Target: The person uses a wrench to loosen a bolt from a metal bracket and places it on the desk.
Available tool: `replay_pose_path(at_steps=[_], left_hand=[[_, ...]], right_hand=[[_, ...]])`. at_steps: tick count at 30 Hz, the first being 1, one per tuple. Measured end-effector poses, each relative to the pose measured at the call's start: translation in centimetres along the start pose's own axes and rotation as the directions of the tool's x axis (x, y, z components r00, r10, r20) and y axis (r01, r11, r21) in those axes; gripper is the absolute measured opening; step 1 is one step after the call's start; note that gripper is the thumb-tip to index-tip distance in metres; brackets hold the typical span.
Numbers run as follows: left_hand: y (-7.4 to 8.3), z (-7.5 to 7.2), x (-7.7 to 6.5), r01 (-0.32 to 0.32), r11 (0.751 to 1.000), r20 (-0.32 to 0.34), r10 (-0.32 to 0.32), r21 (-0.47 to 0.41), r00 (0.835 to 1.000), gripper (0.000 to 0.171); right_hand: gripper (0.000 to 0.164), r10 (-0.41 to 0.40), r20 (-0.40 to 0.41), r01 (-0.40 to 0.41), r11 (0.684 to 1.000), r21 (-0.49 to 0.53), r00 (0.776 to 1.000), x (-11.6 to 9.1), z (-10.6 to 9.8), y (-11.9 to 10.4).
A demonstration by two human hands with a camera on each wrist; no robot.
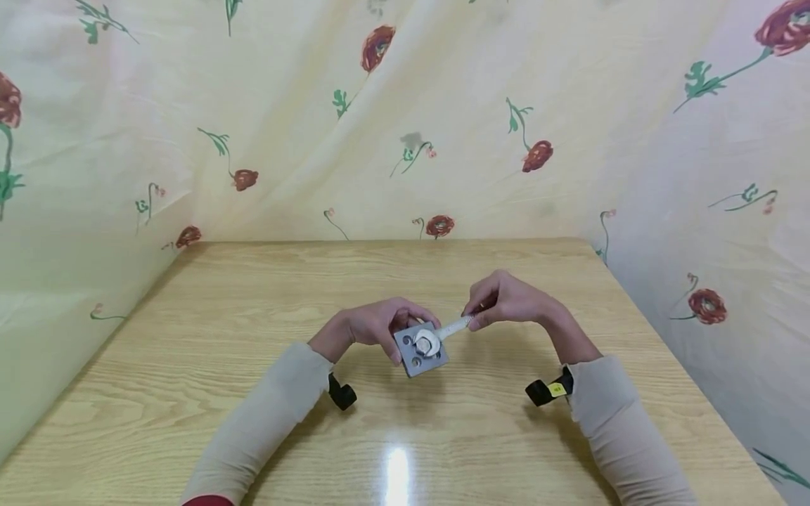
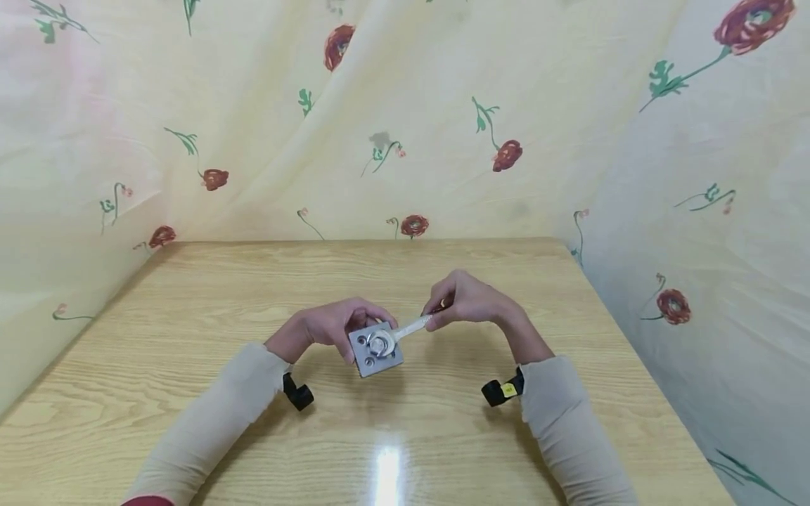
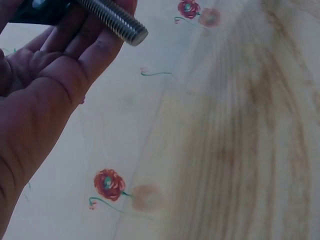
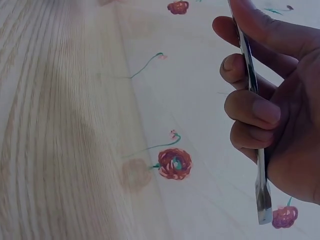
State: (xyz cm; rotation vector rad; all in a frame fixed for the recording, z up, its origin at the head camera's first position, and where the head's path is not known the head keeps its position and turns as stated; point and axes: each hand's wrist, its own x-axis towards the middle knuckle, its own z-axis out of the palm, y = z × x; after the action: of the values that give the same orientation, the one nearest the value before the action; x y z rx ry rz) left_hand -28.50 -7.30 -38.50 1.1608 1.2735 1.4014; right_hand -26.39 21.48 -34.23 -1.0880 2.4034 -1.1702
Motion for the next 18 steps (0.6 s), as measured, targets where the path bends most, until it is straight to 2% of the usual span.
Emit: replay_pose_path(at_steps=[5,9,14,18], left_hand=[[-0.5,0.2,0.1,0.039,0.998,0.112,-0.034,-0.049,0.993,0.085],[-0.5,0.2,0.1,0.037,0.998,0.156,-0.028,-0.053,0.987,0.102],[-0.1,-0.1,0.0,0.015,0.999,0.118,-0.01,-0.033,0.993,0.089],[0.3,-0.6,-0.6,-0.042,0.999,0.012,0.042,0.001,0.999,0.079]], right_hand=[[0.01,-0.053,0.073,0.053,0.999,-0.006,0.996,0.4,0.5,-0.7],[0.01,-0.091,0.088,0.093,0.996,-0.011,0.992,0.6,0.6,-1.0],[0.012,-0.12,0.035,0.121,0.993,-0.015,0.992,0.2,0.1,-0.8],[0.013,-0.114,-0.067,0.114,0.993,-0.011,0.991,-0.4,-0.6,0.0]])
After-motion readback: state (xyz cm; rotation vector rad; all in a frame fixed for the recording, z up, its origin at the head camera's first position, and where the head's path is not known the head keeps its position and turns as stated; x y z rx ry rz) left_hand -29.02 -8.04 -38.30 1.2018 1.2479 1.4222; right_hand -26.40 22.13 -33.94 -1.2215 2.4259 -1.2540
